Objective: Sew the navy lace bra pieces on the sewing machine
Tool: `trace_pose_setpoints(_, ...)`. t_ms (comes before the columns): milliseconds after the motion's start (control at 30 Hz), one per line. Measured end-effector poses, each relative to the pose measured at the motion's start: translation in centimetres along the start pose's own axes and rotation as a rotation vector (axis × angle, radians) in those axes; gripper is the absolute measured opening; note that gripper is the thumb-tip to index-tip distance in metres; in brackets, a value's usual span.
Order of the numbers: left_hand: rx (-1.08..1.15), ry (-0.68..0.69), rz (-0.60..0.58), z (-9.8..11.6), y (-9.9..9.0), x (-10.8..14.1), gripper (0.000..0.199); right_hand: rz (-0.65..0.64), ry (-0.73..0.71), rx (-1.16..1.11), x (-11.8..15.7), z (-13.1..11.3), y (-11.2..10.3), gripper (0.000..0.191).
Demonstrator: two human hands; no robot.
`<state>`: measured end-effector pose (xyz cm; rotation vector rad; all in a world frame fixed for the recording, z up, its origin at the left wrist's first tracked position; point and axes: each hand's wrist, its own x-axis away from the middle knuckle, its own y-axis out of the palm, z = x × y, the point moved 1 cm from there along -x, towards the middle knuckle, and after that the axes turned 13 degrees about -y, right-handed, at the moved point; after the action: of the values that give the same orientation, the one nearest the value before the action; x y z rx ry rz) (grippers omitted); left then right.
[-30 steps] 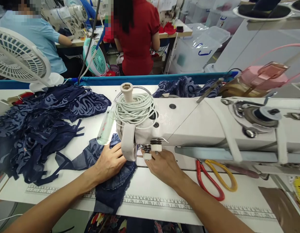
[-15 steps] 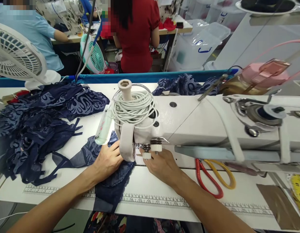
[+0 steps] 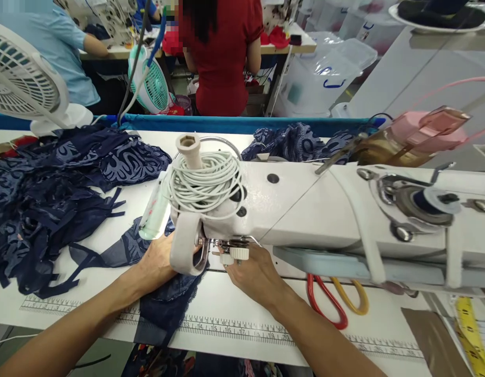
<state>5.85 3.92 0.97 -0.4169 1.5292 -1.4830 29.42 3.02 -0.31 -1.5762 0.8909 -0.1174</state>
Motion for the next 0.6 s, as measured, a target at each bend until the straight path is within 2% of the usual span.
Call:
trace_pose_setpoints(133,0.021,-0.005,0.006,0.2,-0.5,-0.2,0.029,-0.04,-0.039,0.027,-0.1,-0.1,0.2,0.029)
trace_pose_setpoints(300,0.01,-0.02,-0.04,0.3,-0.8,-0.5,0.027,-0.042,-0.078,0.126,-1.0,-0.9,-1.9,0.023)
trace_pose_setpoints(400,0.027,0.001,0.019,0.3,-0.9,-0.7,0.026,0.003,-0.142,0.24,-1.4,-1.3,-2.6,0.018)
trace_pose_setpoints(500,0.041,0.0,0.053,0.3,-0.7,-0.6,0.028,0.08,-0.221,0.324,-1.0,-1.0,-2.1,0.013)
trace_pose_setpoints(600,0.046,-0.029,0.009,0.2,-0.4,-0.4,0.029,0.158,-0.111,0.214,-0.1,0.0,-1.1,0.016)
